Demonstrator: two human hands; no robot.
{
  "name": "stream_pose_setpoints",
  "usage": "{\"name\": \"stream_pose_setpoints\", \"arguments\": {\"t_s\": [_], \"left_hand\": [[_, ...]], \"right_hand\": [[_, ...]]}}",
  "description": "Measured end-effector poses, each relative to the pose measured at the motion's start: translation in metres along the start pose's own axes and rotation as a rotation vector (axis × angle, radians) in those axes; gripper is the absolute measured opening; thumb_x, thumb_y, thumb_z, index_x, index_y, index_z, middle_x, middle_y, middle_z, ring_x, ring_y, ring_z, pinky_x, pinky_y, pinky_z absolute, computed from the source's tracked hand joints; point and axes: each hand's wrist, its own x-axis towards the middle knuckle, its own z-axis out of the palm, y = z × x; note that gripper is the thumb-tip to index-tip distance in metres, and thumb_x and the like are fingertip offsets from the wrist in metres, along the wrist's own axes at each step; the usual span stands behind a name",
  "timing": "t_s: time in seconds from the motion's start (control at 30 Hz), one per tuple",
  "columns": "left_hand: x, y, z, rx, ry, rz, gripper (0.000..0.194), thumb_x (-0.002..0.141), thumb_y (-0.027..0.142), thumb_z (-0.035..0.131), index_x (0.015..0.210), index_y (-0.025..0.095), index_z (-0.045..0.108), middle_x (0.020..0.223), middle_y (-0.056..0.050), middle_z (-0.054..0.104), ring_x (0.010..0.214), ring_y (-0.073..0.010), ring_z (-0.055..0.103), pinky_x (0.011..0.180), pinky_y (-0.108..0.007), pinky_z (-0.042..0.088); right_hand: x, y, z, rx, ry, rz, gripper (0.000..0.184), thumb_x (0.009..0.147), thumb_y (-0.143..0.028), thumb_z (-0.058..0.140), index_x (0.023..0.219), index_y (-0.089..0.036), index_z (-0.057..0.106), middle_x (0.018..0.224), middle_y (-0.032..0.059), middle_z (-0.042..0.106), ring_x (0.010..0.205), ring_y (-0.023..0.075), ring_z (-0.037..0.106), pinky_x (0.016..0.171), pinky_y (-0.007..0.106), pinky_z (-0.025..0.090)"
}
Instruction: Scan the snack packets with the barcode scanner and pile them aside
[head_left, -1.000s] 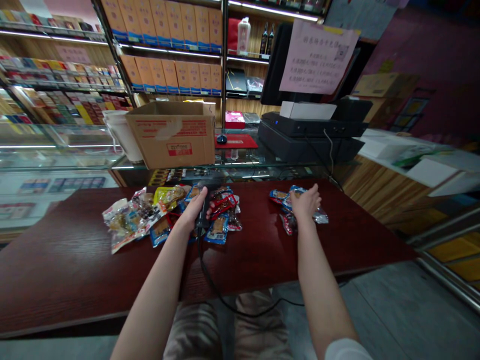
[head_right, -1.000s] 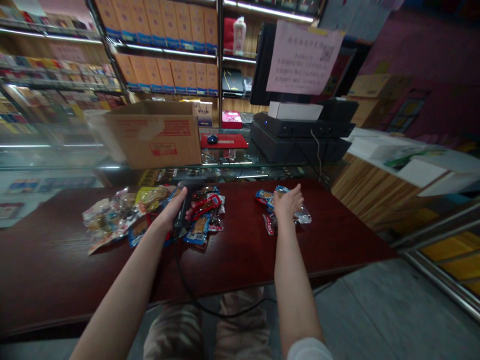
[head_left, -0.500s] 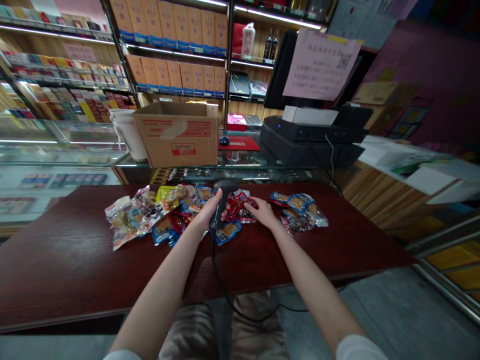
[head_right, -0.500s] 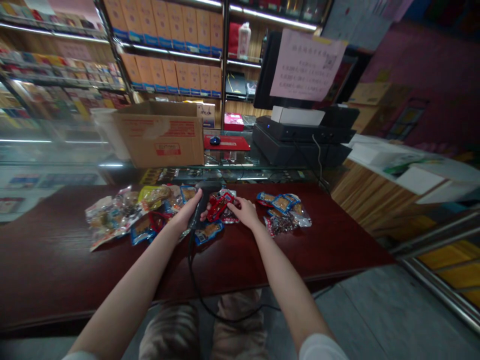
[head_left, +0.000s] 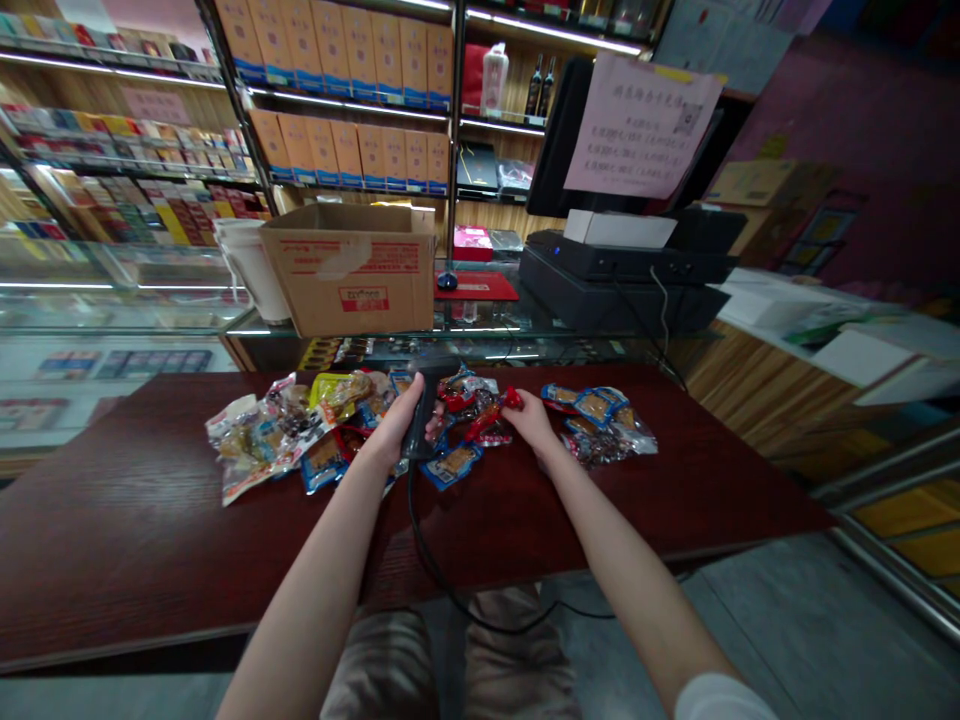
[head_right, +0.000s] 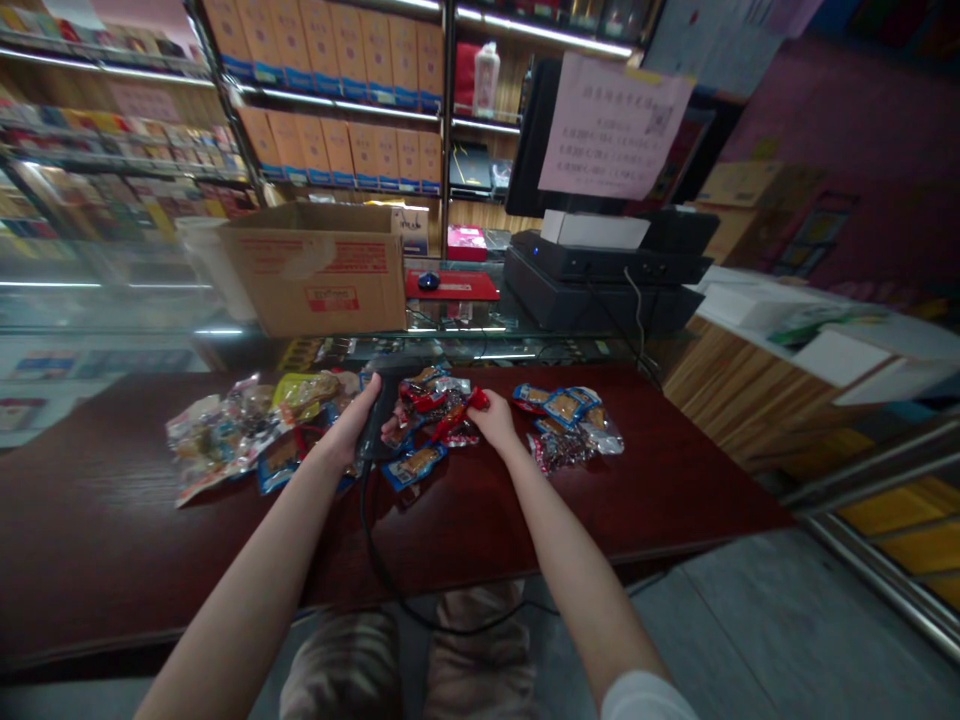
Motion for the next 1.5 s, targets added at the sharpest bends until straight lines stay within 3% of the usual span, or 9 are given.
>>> {"name": "stream_pose_setpoints", "arguments": {"t_s": [0.2, 0.3, 0.4, 0.6, 0.77, 1.1, 1.27, 1.37, 1.5], "left_hand": [[-0.004, -0.003, 0.004, 0.049, -0.104, 0.038, 0.051, 0.083, 0.065, 0.057, 0.094, 0.015, 0.055, 0.064, 0.000, 0.058, 0.038, -0.0063, 0.044, 0.034, -0.018, 0.037], [-0.004, -0.006, 0.007, 0.053, -0.121, 0.033, 0.053, 0.081, 0.067, 0.058, 0.089, 0.015, 0.054, 0.064, 0.000, 0.058, 0.038, -0.0057, 0.043, 0.033, -0.018, 0.037], [-0.006, -0.008, 0.011, 0.078, -0.135, 0.011, 0.052, 0.081, 0.066, 0.059, 0.086, 0.015, 0.053, 0.064, 0.000, 0.058, 0.038, -0.0055, 0.043, 0.033, -0.018, 0.037], [-0.009, -0.013, 0.020, 0.099, -0.159, -0.025, 0.053, 0.080, 0.067, 0.059, 0.087, 0.015, 0.054, 0.064, 0.000, 0.058, 0.036, -0.0055, 0.043, 0.032, -0.018, 0.036], [-0.010, -0.020, 0.025, 0.142, -0.211, -0.062, 0.055, 0.079, 0.068, 0.059, 0.095, 0.015, 0.056, 0.064, 0.001, 0.058, 0.036, -0.0061, 0.042, 0.032, -0.019, 0.036], [-0.007, -0.040, 0.032, 0.147, -0.236, -0.028, 0.057, 0.075, 0.071, 0.061, 0.090, 0.016, 0.055, 0.059, 0.004, 0.051, 0.036, -0.0060, 0.041, 0.032, -0.019, 0.035], [-0.009, -0.036, 0.032, 0.136, -0.208, -0.027, 0.058, 0.075, 0.071, 0.061, 0.092, 0.016, 0.055, 0.060, 0.004, 0.052, 0.036, -0.0059, 0.041, 0.032, -0.019, 0.035], [-0.009, -0.030, 0.031, 0.139, -0.172, -0.038, 0.058, 0.077, 0.069, 0.060, 0.094, 0.015, 0.056, 0.061, 0.002, 0.056, 0.035, -0.0064, 0.041, 0.032, -0.019, 0.035], [-0.006, -0.024, 0.026, 0.114, -0.062, -0.041, 0.054, 0.080, 0.067, 0.058, 0.093, 0.015, 0.055, 0.061, 0.002, 0.057, 0.035, -0.0066, 0.042, 0.032, -0.020, 0.036]], "right_hand": [[0.003, -0.002, -0.016, 0.393, 0.153, 0.043, 0.017, 0.072, -0.035, 0.053, 0.083, -0.024, 0.046, 0.079, -0.0016, 0.061, 0.075, 0.0168, 0.063, 0.071, 0.033, 0.054], [0.007, 0.002, -0.028, 0.352, 0.298, 0.049, 0.018, 0.074, -0.034, 0.048, 0.089, -0.024, 0.045, 0.083, -0.0006, 0.060, 0.076, 0.0169, 0.061, 0.073, 0.034, 0.053], [0.011, 0.008, -0.036, 0.166, 0.402, 0.019, 0.019, 0.077, -0.036, 0.047, 0.092, -0.024, 0.045, 0.084, 0.0009, 0.058, 0.078, 0.0182, 0.059, 0.076, 0.035, 0.051], [0.006, 0.005, -0.034, -0.161, 0.357, -0.190, 0.026, 0.087, -0.037, 0.044, 0.108, -0.021, 0.048, 0.097, 0.0084, 0.061, 0.090, 0.0221, 0.062, 0.083, 0.038, 0.049], [0.000, -0.004, -0.027, -0.282, 0.310, -0.288, 0.025, 0.087, -0.035, 0.043, 0.103, -0.019, 0.055, 0.102, 0.0131, 0.065, 0.097, 0.0258, 0.061, 0.092, 0.043, 0.046], [-0.009, -0.011, -0.015, -0.280, 0.207, -0.304, 0.023, 0.082, -0.025, 0.043, 0.102, -0.020, 0.053, 0.099, 0.0125, 0.066, 0.092, 0.0251, 0.062, 0.086, 0.042, 0.049], [-0.011, -0.015, -0.016, -0.223, 0.173, -0.363, 0.024, 0.088, -0.031, 0.043, 0.109, -0.021, 0.048, 0.101, 0.0117, 0.063, 0.092, 0.0235, 0.062, 0.086, 0.040, 0.051], [-0.006, -0.016, -0.033, -0.225, 0.279, -0.356, 0.027, 0.089, -0.035, 0.044, 0.112, -0.020, 0.044, 0.102, 0.0113, 0.060, 0.092, 0.0227, 0.061, 0.085, 0.039, 0.051], [0.002, -0.010, -0.075, -0.402, 0.559, -0.274, 0.027, 0.089, -0.037, 0.043, 0.108, -0.018, 0.046, 0.108, 0.0157, 0.055, 0.103, 0.0269, 0.056, 0.095, 0.045, 0.044]]}}
